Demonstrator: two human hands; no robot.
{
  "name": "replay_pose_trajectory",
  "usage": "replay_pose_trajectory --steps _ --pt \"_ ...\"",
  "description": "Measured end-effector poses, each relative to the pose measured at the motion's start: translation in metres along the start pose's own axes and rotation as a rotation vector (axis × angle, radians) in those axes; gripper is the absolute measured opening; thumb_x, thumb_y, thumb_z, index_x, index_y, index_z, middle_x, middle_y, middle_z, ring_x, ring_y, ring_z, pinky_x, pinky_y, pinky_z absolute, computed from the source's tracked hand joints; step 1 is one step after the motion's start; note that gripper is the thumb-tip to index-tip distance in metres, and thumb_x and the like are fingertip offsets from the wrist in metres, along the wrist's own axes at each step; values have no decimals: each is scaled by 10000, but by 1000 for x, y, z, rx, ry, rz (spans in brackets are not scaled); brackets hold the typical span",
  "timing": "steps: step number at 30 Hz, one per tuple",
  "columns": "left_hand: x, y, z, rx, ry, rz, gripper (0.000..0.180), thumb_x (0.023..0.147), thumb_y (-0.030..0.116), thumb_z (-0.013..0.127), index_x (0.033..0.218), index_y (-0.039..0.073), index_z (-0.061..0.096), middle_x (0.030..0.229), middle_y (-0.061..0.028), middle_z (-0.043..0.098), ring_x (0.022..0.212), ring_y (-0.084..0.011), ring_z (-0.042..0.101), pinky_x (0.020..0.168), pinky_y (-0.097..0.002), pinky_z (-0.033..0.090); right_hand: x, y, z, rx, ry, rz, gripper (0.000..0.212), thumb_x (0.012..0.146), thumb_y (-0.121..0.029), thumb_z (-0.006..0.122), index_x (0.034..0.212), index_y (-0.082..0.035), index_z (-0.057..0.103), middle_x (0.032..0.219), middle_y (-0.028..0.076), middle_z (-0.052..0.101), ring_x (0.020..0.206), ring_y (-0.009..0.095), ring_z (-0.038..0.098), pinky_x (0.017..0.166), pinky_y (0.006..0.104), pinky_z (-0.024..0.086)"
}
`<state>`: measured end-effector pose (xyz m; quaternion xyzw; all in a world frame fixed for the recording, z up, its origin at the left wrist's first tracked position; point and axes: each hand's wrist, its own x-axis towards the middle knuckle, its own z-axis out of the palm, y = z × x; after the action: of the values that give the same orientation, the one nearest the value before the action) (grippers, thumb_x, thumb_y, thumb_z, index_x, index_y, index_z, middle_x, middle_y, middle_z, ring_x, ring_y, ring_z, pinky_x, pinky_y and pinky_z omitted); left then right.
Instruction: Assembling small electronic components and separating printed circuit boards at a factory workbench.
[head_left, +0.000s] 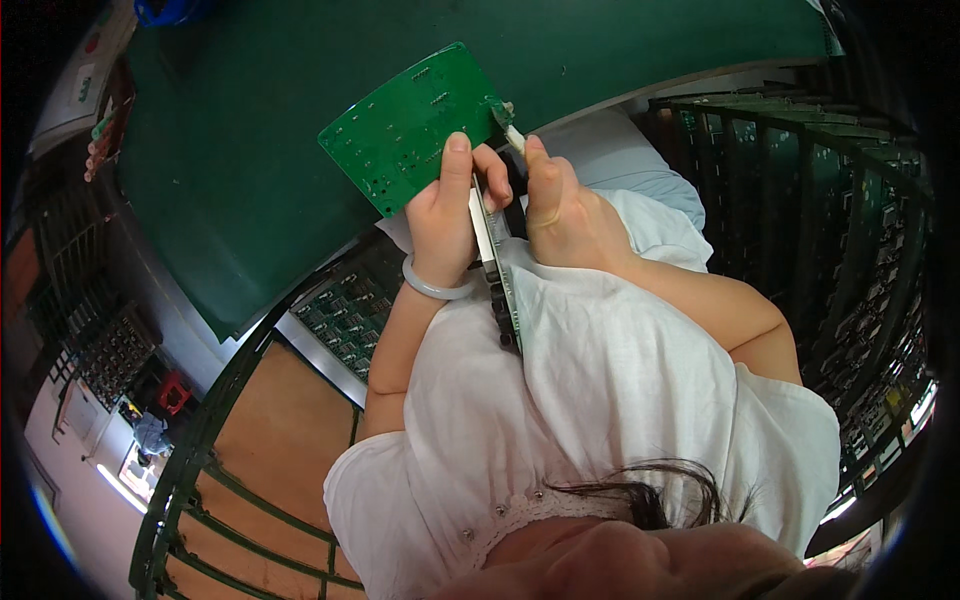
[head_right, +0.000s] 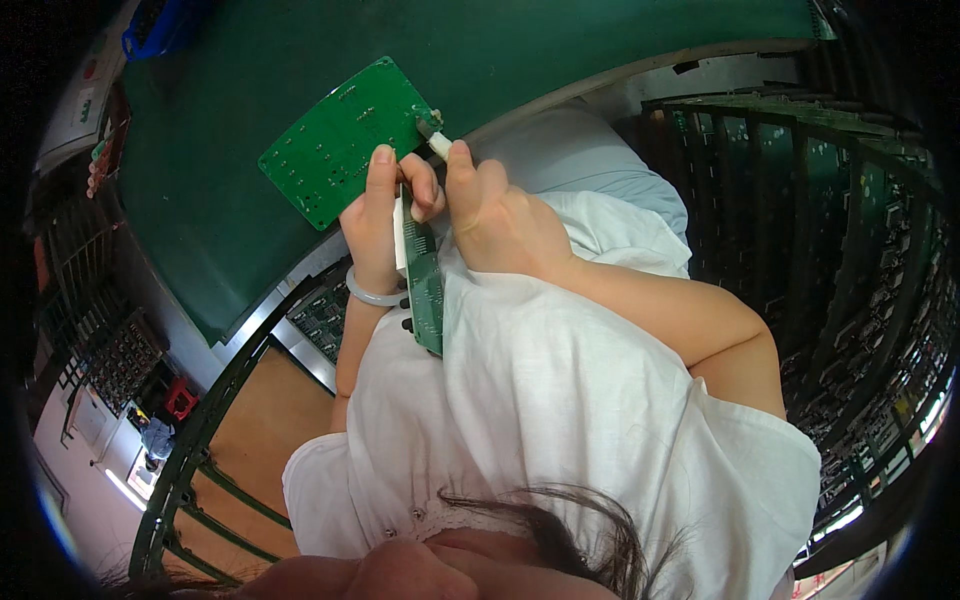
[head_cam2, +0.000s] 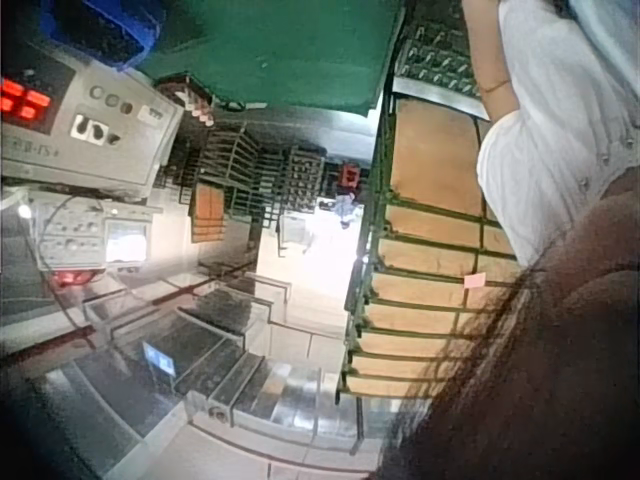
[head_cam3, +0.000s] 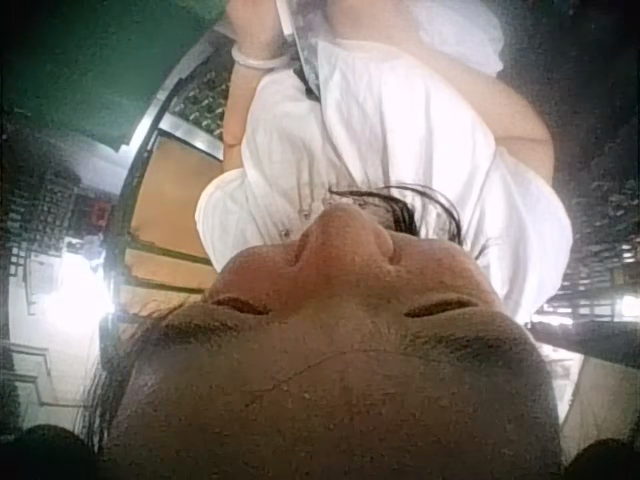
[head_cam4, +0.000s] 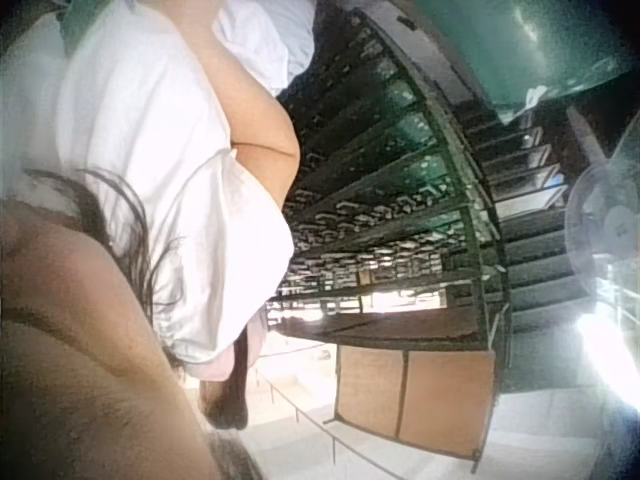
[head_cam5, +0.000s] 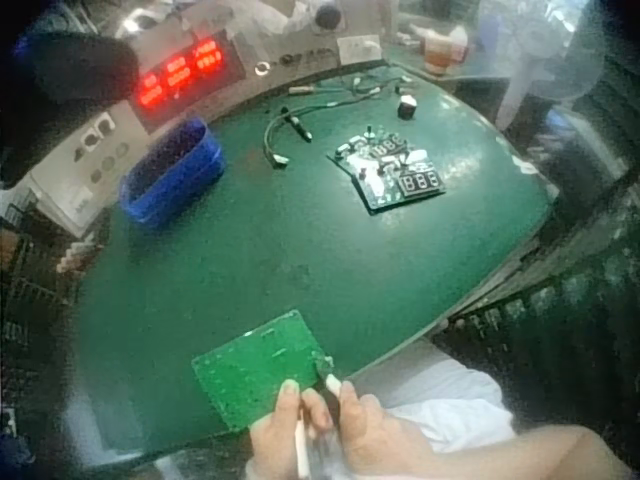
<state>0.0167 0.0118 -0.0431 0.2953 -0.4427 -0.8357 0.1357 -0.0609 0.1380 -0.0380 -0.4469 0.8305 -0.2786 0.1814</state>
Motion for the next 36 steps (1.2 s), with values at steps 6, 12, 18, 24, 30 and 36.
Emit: replay_pose_trajectory --steps 6,12,18,24,30,36 --pt "-1 1 2 2 10 5 508 1065 347 366 731 19 564 660 -46 555 588 -90 463 574 -237 407 2 0 6 -131 19 -15 500 880 -157 548 1304 56 391 793 199 534 489 322 611 383 427 495" --pt "0 5 9 32 51 7 513 1063 335 361 711 10 542 627 -51 510 570 -111 441 557 -252 376 2 0 10 -262 37 -10 461 896 -184 532 1297 10 413 768 190 522 468 309 599 366 411 479" --pt "-1 4 12 52 86 6 522 1063 330 346 692 3 517 602 -52 463 555 -130 413 540 -265 344 1 -7 0 -191 -27 70 456 895 -183 533 1294 6 422 766 197 523 473 312 602 384 421 488" --pt "-2 0 14 -9 87 26 513 1063 326 336 700 3 502 628 -66 460 561 -127 389 544 -265 331 -5 1 -1 -136 -14 53 462 893 -160 522 1301 33 424 788 198 529 513 320 623 407 430 500" --pt "-1 0 10 -18 58 9 514 1064 330 321 706 1 488 633 -61 432 563 -121 363 539 -266 315 -14 24 -3 92 50 -8 475 865 -85 535 1310 34 421 862 188 552 574 366 627 478 458 520" --pt "-2 2 4 -102 11 -15 529 1064 337 308 687 9 481 591 -41 391 552 -118 344 526 -264 304 -9 28 -8 85 70 -48 496 860 -74 547 1333 -13 410 888 178 545 689 378 641 535 463 525"
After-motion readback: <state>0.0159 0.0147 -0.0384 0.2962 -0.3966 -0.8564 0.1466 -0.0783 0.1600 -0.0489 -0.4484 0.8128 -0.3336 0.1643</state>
